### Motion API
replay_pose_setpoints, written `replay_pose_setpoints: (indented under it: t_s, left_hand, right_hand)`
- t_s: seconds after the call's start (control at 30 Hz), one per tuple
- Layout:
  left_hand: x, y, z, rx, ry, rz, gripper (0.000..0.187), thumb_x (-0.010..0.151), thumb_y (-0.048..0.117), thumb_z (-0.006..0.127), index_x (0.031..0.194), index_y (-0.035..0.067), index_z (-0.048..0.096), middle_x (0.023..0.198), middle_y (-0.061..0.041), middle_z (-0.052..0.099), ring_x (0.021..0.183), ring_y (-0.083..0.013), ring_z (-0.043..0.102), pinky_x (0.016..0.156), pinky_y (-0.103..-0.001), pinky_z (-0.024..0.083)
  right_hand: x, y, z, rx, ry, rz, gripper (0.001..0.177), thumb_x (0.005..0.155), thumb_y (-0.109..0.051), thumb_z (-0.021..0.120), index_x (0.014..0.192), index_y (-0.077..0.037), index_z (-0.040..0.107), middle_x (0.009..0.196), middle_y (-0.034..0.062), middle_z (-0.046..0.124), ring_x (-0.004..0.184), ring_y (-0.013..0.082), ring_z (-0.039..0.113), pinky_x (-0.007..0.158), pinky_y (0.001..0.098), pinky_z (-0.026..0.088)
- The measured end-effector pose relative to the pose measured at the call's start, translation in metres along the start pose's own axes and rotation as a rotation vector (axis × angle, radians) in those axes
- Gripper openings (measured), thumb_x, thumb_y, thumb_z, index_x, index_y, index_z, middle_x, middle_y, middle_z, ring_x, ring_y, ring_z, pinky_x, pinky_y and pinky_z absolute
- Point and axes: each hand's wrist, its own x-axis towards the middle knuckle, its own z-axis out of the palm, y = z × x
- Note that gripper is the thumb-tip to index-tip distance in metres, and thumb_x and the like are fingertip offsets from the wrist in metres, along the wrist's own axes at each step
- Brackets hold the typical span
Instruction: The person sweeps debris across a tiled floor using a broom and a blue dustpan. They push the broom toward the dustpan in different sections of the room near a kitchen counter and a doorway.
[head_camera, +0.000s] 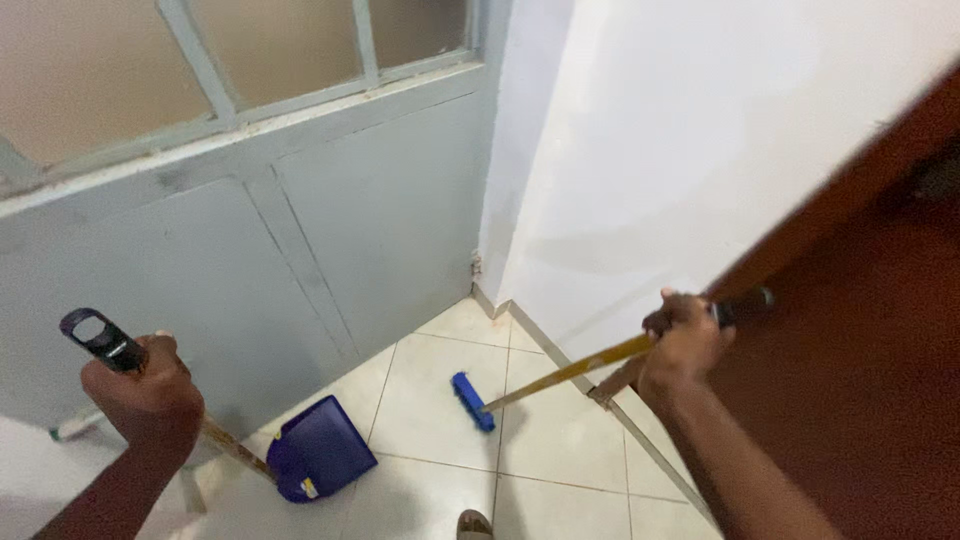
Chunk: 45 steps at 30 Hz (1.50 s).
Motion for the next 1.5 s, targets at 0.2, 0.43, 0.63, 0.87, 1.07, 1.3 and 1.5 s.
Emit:
replay_pose_setpoints:
  t_s: [0.2, 0.43, 0.63, 0.87, 1.07, 1.3, 1.5]
  left_hand:
    - [-0.024, 0.035, -0.002, 0.219, 0.226, -0.068, 0.024, 0.110, 0.009, 0.063, 0.105, -0.003, 0.043, 0.076, -0.008, 0.054, 0.061, -0.0130, 0.053, 0.078, -0.029, 0.050]
    - [-0.034, 0.120, -0.006, 0.355, 0.329, -0.066, 0.024, 0.107, 0.004, 0.063, 0.109, -0.001, 0.039, 0.081, -0.005, 0.053, 0.066, -0.0133, 0.053, 0.061, -0.030, 0.048]
    - [-0.037, 0.099, -0.037, 0.298, 0.382, -0.132, 0.027, 0.107, 0.007, 0.062, 0.092, -0.009, 0.046, 0.068, -0.011, 0.052, 0.058, -0.0202, 0.054, 0.057, -0.033, 0.044]
    - [-0.032, -0.019, -0.087, 0.643, 0.439, 0.105, 0.030, 0.115, 0.004, 0.064, 0.118, -0.009, 0.037, 0.105, -0.011, 0.042, 0.088, -0.0134, 0.047, 0.082, -0.030, 0.047]
    - [-0.029, 0.009, -0.077, 0.487, 0.499, -0.041, 0.028, 0.105, 0.005, 0.063, 0.109, 0.002, 0.035, 0.101, -0.008, 0.041, 0.084, -0.0130, 0.046, 0.074, -0.030, 0.046]
    - [-0.026, 0.058, -0.067, 0.168, 0.545, -0.215, 0.030, 0.098, 0.016, 0.064, 0.106, 0.008, 0.036, 0.094, -0.005, 0.044, 0.079, -0.0117, 0.048, 0.074, -0.033, 0.047]
    - [-0.048, 0.067, -0.098, 0.515, 0.540, 0.029, 0.033, 0.104, 0.004, 0.070, 0.081, -0.002, 0.048, 0.091, -0.008, 0.046, 0.088, -0.0160, 0.050, 0.078, -0.034, 0.044]
  right_hand:
    - [0.060, -0.013, 0.073, -0.099, -0.150, -0.034, 0.009, 0.095, -0.009, 0.064, 0.100, -0.002, 0.060, 0.076, 0.0050, 0.060, 0.070, 0.0175, 0.056, 0.065, 0.0312, 0.049]
    - [0.091, 0.003, 0.137, 0.105, -0.193, -0.116, 0.029, 0.094, -0.002, 0.069, 0.110, -0.005, 0.045, 0.080, 0.0024, 0.064, 0.063, 0.0112, 0.059, 0.059, 0.0307, 0.053]
    - [0.095, 0.063, 0.154, 0.172, -0.437, -0.065, 0.027, 0.094, 0.004, 0.070, 0.100, -0.005, 0.045, 0.078, 0.0063, 0.057, 0.060, 0.0149, 0.055, 0.056, 0.0324, 0.046]
    - [0.041, 0.097, 0.155, 0.128, -0.359, -0.072, 0.006, 0.097, -0.005, 0.056, 0.100, -0.001, 0.053, 0.085, 0.0097, 0.067, 0.064, 0.0160, 0.059, 0.060, 0.0334, 0.053]
    - [-0.096, 0.130, 0.102, 0.392, -0.714, -0.019, 0.037, 0.107, -0.025, 0.047, 0.072, -0.011, 0.045, 0.067, 0.0025, 0.049, 0.062, 0.0137, 0.045, 0.080, 0.0314, 0.049]
    - [-0.190, 0.101, 0.106, 0.224, -0.693, 0.008, 0.038, 0.098, 0.001, 0.060, 0.065, -0.008, 0.043, 0.056, 0.0047, 0.044, 0.047, 0.0161, 0.041, 0.098, 0.0329, 0.059]
    - [-0.177, 0.033, 0.151, 0.038, -0.251, 0.254, 0.012, 0.086, 0.004, 0.053, 0.082, -0.001, 0.063, 0.057, 0.0062, 0.052, 0.045, 0.0166, 0.049, 0.048, 0.0318, 0.051]
